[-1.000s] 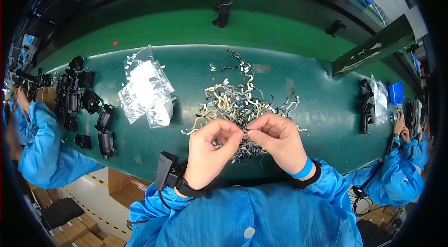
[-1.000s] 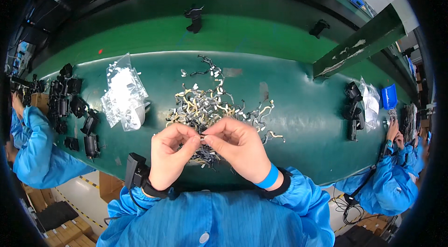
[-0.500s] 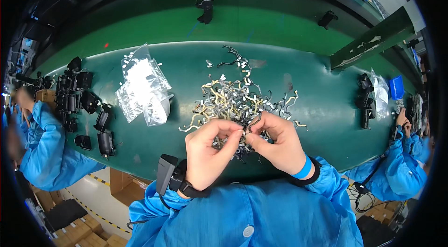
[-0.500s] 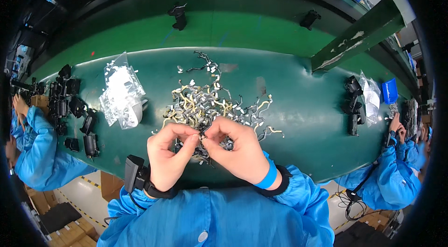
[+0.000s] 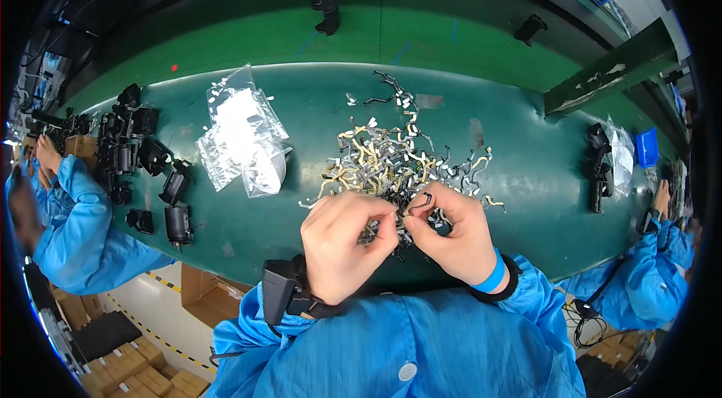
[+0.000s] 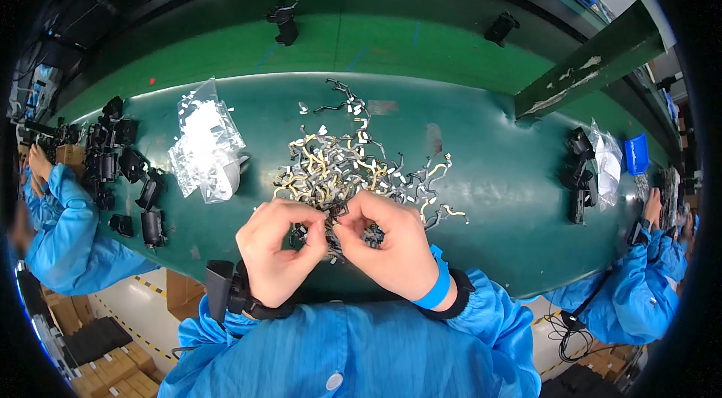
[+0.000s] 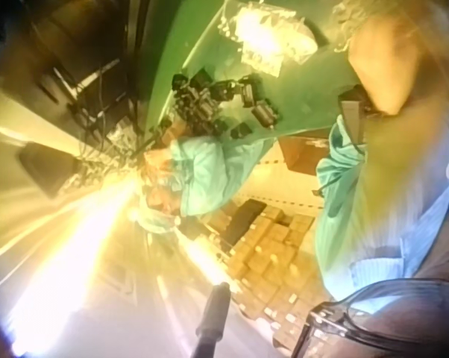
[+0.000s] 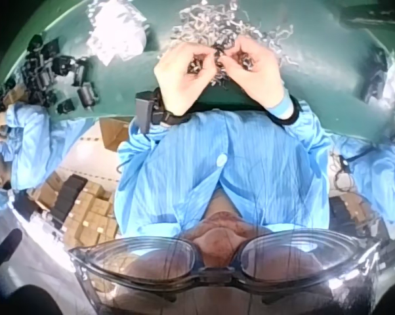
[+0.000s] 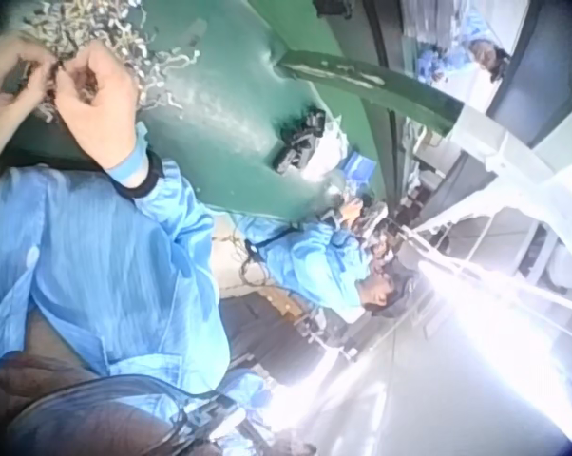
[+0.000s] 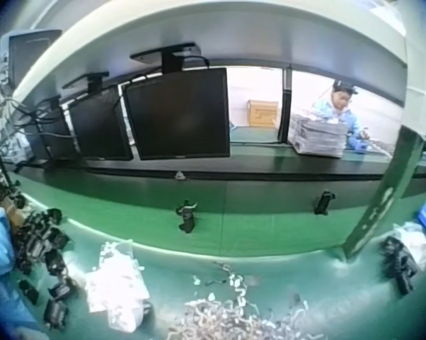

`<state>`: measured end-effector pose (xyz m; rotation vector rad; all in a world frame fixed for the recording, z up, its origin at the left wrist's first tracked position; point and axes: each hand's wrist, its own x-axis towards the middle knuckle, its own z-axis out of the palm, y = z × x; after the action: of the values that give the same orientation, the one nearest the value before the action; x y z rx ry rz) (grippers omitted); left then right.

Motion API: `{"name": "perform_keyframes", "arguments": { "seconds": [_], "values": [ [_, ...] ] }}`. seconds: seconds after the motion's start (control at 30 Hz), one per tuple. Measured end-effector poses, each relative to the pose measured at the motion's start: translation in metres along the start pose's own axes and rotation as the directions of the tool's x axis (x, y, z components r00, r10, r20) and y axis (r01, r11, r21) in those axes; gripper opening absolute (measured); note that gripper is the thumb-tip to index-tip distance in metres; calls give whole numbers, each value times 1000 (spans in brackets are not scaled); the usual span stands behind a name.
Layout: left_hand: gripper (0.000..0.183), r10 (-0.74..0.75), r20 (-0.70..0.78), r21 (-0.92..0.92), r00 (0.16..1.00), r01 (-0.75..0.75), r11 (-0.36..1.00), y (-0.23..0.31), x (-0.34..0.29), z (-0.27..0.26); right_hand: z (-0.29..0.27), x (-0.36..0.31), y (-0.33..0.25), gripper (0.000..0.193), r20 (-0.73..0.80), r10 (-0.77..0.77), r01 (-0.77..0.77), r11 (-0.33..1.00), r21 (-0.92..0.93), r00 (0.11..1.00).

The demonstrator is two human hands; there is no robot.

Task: Manually assemble small electronic components and wiring onto black plastic housings at a factory workstation.

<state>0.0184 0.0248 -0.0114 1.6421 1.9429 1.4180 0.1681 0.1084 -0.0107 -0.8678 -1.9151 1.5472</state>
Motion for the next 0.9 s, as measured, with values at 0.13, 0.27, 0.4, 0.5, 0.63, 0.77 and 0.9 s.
{"name": "perform_keyframes", "arguments": {
  "seconds": [0.13, 0.27, 0.4, 0.5, 0.63, 0.77, 0.9],
  "values": [
    [17, -123, -140, -4, 982, 124, 992, -7, 2, -25, -3, -2, 8, 11, -9, -16, 17, 999, 43, 1000],
    [7, -31, -364, 319, 931, 155, 935, -31, 8, -60, -8, -2, 7, 12, -72, 58, -51, 995, 88, 996],
    [4, 21, -345, 532, 938, 177, 828, -49, 6, -77, -10, 0, 11, 12, -55, 58, -53, 995, 80, 997],
    [8, -4, -325, 604, 946, 211, 768, -57, 6, -80, -12, 0, 8, 12, -62, 77, -69, 991, 113, 995],
    [15, -9, -316, 640, 949, 220, 736, -62, 10, -83, -15, 1, 7, 12, -78, 53, -45, 994, 103, 996],
    [16, 18, -303, 635, 953, 188, 749, -57, 13, -82, -16, 0, 5, 11, -58, 93, -78, 970, 229, 994],
    [14, 27, -280, 657, 960, 171, 735, -44, 15, -75, -17, 2, -1, 11, 62, 190, -199, 897, 395, 980]
  ]
}}
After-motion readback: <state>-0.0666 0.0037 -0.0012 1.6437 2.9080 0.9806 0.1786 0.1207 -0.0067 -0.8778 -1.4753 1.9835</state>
